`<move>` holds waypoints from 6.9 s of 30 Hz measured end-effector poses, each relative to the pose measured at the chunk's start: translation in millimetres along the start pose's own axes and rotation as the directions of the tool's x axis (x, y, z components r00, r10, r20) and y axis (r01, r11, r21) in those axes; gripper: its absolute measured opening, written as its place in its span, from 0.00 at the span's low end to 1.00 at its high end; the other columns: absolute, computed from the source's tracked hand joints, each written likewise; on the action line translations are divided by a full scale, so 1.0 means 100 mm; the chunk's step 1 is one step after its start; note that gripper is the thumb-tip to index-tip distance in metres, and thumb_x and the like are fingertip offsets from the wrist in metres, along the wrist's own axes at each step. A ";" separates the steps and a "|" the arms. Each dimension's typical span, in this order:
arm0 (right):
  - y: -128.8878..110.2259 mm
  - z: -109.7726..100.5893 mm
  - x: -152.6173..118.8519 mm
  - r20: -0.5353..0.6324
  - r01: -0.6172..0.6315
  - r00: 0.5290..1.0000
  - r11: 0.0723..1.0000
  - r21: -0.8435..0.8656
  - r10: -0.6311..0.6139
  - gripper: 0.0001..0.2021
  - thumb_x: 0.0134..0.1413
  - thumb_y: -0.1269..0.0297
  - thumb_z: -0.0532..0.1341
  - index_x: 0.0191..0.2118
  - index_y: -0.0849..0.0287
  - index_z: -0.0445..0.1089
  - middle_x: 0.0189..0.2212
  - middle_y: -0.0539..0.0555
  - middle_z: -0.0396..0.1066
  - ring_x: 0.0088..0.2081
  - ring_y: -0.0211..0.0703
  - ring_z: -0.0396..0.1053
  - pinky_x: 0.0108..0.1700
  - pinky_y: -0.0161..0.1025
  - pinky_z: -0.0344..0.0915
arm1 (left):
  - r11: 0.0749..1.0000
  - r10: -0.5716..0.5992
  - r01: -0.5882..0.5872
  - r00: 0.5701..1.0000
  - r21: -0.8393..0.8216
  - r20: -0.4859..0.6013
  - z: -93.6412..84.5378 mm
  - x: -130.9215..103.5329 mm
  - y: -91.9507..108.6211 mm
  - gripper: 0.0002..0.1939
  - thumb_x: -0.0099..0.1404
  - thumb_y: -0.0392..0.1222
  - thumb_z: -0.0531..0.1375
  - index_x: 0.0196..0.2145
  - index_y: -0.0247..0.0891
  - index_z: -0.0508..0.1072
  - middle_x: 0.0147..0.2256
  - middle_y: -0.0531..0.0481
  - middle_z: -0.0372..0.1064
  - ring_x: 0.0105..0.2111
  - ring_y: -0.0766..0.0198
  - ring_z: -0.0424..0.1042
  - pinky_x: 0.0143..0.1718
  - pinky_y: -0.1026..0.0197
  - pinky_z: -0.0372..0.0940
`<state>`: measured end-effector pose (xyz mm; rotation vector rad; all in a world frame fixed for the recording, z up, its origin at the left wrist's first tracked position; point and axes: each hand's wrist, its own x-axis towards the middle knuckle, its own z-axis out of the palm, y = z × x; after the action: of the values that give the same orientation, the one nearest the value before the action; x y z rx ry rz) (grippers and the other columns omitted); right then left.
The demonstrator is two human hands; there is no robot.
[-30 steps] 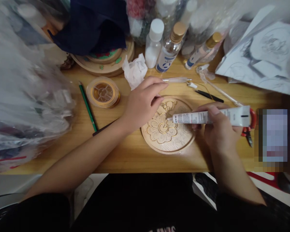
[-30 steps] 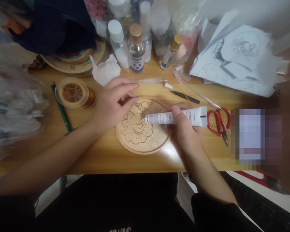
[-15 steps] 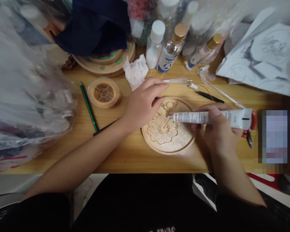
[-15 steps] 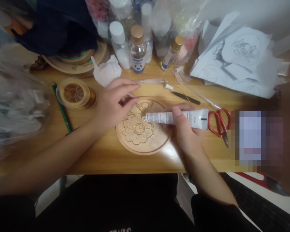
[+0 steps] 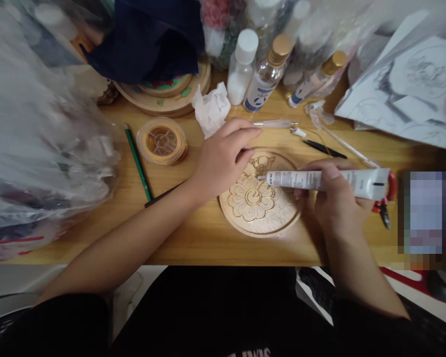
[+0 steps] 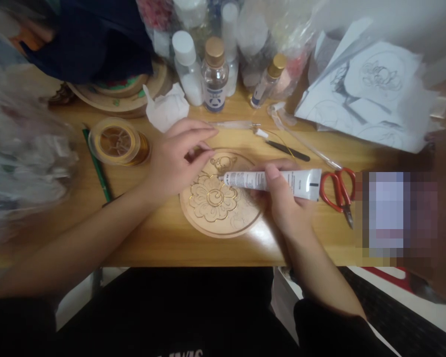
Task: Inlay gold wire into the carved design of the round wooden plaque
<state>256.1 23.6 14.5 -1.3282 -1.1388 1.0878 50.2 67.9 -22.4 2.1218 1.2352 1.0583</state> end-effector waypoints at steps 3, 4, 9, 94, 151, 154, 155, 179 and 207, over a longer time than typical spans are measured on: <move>0.01 0.00 0.00 0.014 -0.018 1.000 1.000 -0.009 0.018 0.10 0.54 0.56 0.65 0.29 0.58 0.76 0.22 0.49 0.72 0.20 0.38 0.68 0.19 0.38 0.62 | 1.000 -0.008 0.008 1.000 0.024 0.009 0.00 0.00 0.01 0.14 0.68 0.33 0.57 0.50 0.43 0.70 0.51 0.49 0.70 0.52 0.58 0.73 0.50 0.52 0.74; 0.01 0.00 -0.01 0.020 -0.012 1.000 1.000 -0.008 0.013 0.10 0.55 0.56 0.65 0.30 0.57 0.76 0.22 0.48 0.71 0.20 0.38 0.67 0.19 0.38 0.62 | 1.000 -0.008 0.008 1.000 0.028 0.009 -0.01 0.00 0.01 0.13 0.68 0.33 0.57 0.50 0.42 0.70 0.51 0.49 0.70 0.52 0.58 0.72 0.50 0.52 0.74; 0.04 -0.01 0.00 0.057 0.033 0.998 0.999 -0.012 -0.033 0.09 0.56 0.55 0.65 0.31 0.53 0.77 0.20 0.47 0.69 0.19 0.37 0.65 0.18 0.37 0.62 | 1.000 -0.010 0.010 1.000 0.008 0.003 -0.01 0.01 0.01 0.14 0.68 0.32 0.57 0.50 0.41 0.71 0.50 0.47 0.70 0.52 0.58 0.73 0.50 0.54 0.73; 0.05 -0.04 -0.02 0.018 0.085 0.996 0.996 -0.009 -0.085 0.07 0.56 0.61 0.64 0.28 0.53 0.77 0.22 0.48 0.72 0.18 0.36 0.65 0.16 0.37 0.57 | 0.999 0.018 -0.018 1.000 -0.027 -0.018 0.01 0.00 0.00 0.16 0.65 0.29 0.60 0.49 0.40 0.71 0.49 0.47 0.71 0.52 0.55 0.73 0.51 0.52 0.73; -0.04 0.06 0.10 -0.082 -0.106 0.989 0.973 0.203 0.125 0.09 0.45 0.60 0.63 0.21 0.57 0.72 0.13 0.49 0.65 0.11 0.37 0.59 0.12 0.37 0.52 | 0.998 -0.062 0.062 0.998 0.000 0.016 -0.02 0.02 0.05 0.13 0.67 0.31 0.59 0.48 0.42 0.72 0.50 0.47 0.71 0.51 0.57 0.73 0.46 0.56 0.74; -0.03 0.11 0.00 -0.057 -0.089 0.994 0.989 0.118 0.096 0.08 0.49 0.61 0.65 0.24 0.57 0.74 0.19 0.49 0.70 0.15 0.36 0.63 0.13 0.36 0.57 | 0.998 -0.061 0.061 0.998 -0.002 0.015 -0.02 0.02 0.05 0.13 0.67 0.31 0.59 0.48 0.43 0.73 0.50 0.48 0.72 0.52 0.57 0.73 0.46 0.56 0.74; -0.03 0.11 -0.02 -0.020 -0.092 0.995 0.991 0.094 0.094 0.09 0.51 0.59 0.65 0.25 0.56 0.75 0.19 0.49 0.70 0.15 0.36 0.63 0.14 0.36 0.58 | 0.998 -0.063 0.063 0.998 -0.003 0.018 -0.02 0.02 0.05 0.13 0.67 0.31 0.58 0.48 0.43 0.73 0.50 0.48 0.72 0.52 0.57 0.73 0.46 0.56 0.74; 0.08 0.06 0.08 0.020 -0.017 1.000 0.996 0.082 0.015 0.13 0.56 0.52 0.61 0.27 0.53 0.72 0.17 0.47 0.64 0.15 0.35 0.59 0.16 0.36 0.55 | 0.997 -0.071 0.071 0.997 -0.032 0.008 0.00 0.02 0.05 0.13 0.66 0.30 0.59 0.47 0.42 0.73 0.50 0.47 0.71 0.51 0.58 0.73 0.46 0.56 0.74; -0.17 -0.08 0.49 0.252 -0.334 0.929 0.911 0.244 0.272 0.13 0.47 0.49 0.65 0.24 0.52 0.71 0.12 0.47 0.59 0.15 0.36 0.54 0.15 0.38 0.46 | 1.000 -0.030 0.030 0.998 -0.006 -0.050 0.04 0.04 0.02 0.15 0.60 0.25 0.63 0.45 0.34 0.75 0.46 0.46 0.74 0.45 0.63 0.75 0.46 0.61 0.72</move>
<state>269.5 71.4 31.2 -1.2047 -0.8982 1.5938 55.6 70.6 -21.7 2.0776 1.2818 1.1066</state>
